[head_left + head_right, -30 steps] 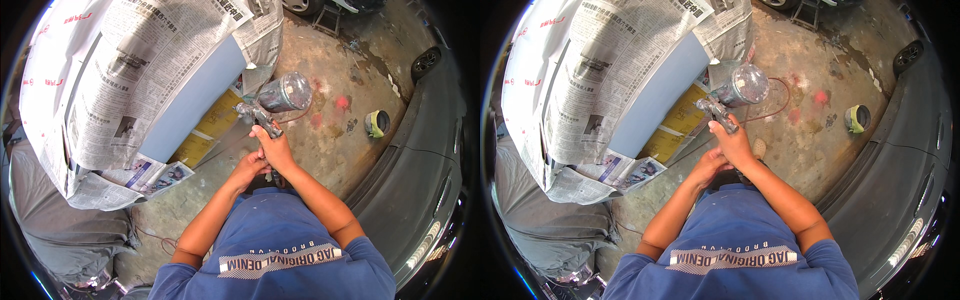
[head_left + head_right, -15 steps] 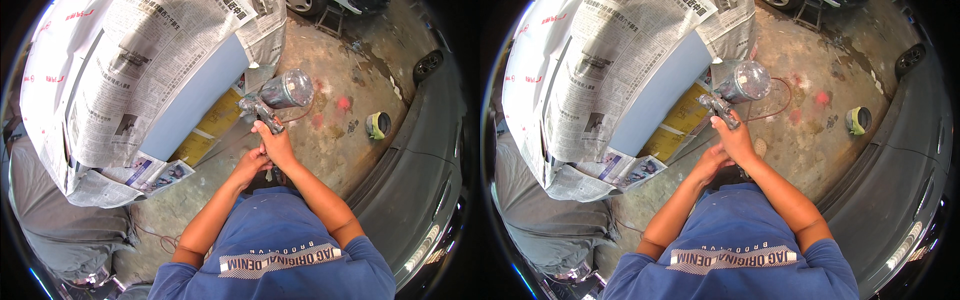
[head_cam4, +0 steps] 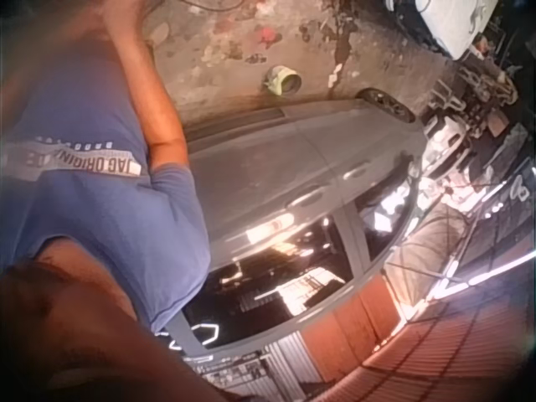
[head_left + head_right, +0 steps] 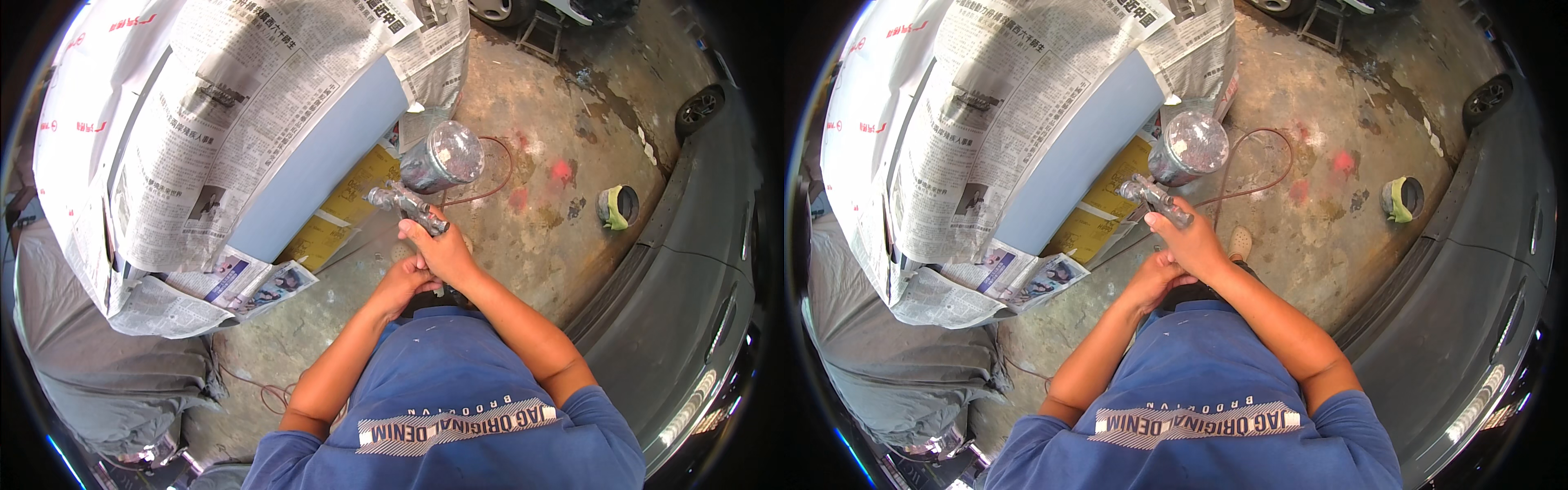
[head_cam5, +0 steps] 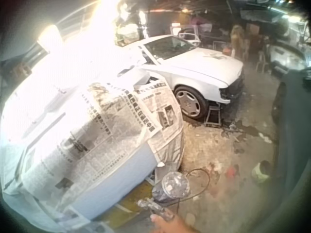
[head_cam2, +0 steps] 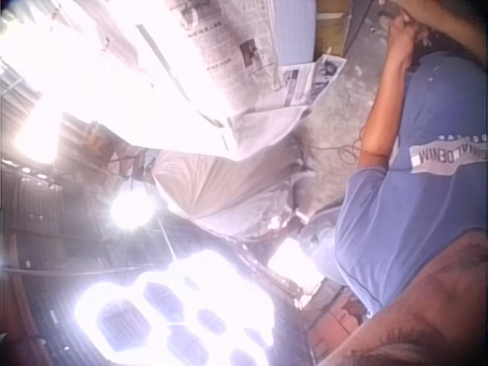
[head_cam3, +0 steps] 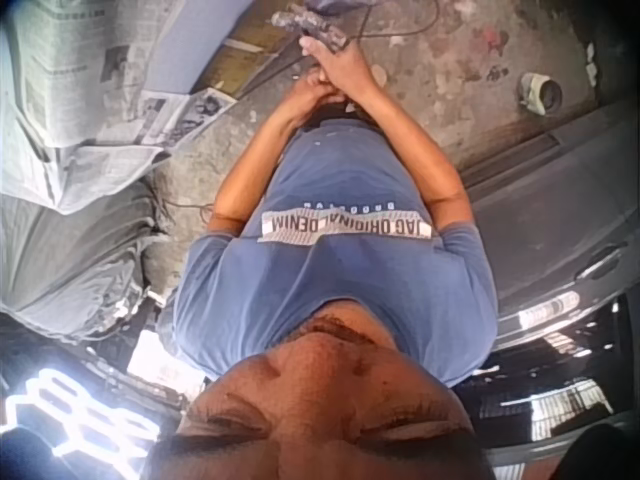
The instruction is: The person retrieves a paint spray gun from the floor, then repeatedly adjusts its knobs and handles while holding it in both hands. The person also briefly handles a small container and a plastic chair before focusing on the spray gun.
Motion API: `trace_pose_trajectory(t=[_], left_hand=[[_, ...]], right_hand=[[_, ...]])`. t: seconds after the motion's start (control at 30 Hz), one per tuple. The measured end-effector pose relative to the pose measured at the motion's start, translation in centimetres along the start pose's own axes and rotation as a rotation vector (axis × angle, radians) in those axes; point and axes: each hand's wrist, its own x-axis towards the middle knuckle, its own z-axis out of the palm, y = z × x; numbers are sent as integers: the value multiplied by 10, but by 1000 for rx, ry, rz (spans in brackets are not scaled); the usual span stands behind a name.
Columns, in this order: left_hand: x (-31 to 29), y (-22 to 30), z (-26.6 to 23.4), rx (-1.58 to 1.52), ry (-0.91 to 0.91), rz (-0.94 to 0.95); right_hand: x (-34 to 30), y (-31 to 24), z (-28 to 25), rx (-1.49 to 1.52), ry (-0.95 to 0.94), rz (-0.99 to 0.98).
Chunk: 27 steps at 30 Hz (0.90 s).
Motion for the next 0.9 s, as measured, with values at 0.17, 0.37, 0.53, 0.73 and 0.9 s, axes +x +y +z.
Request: trace_pose_trajectory(t=[0.17,0.37,0.53,0.73,0.9], left_hand=[[-2,-3,1,-40,15,8],[0,-1,0,-29,29,26],[-6,-1,-4,-26,47,21],[-14,-15,-15,-41,22,-7],[-8,-23,-17,158,4,-38]], right_hand=[[2,10,-1,-43,2,21],[5,11,5,-3,46,-9],[7,16,12,-26,10,-29],[-4,10,15,-94,-92,-8],[-9,16,9,53,-82,109]])
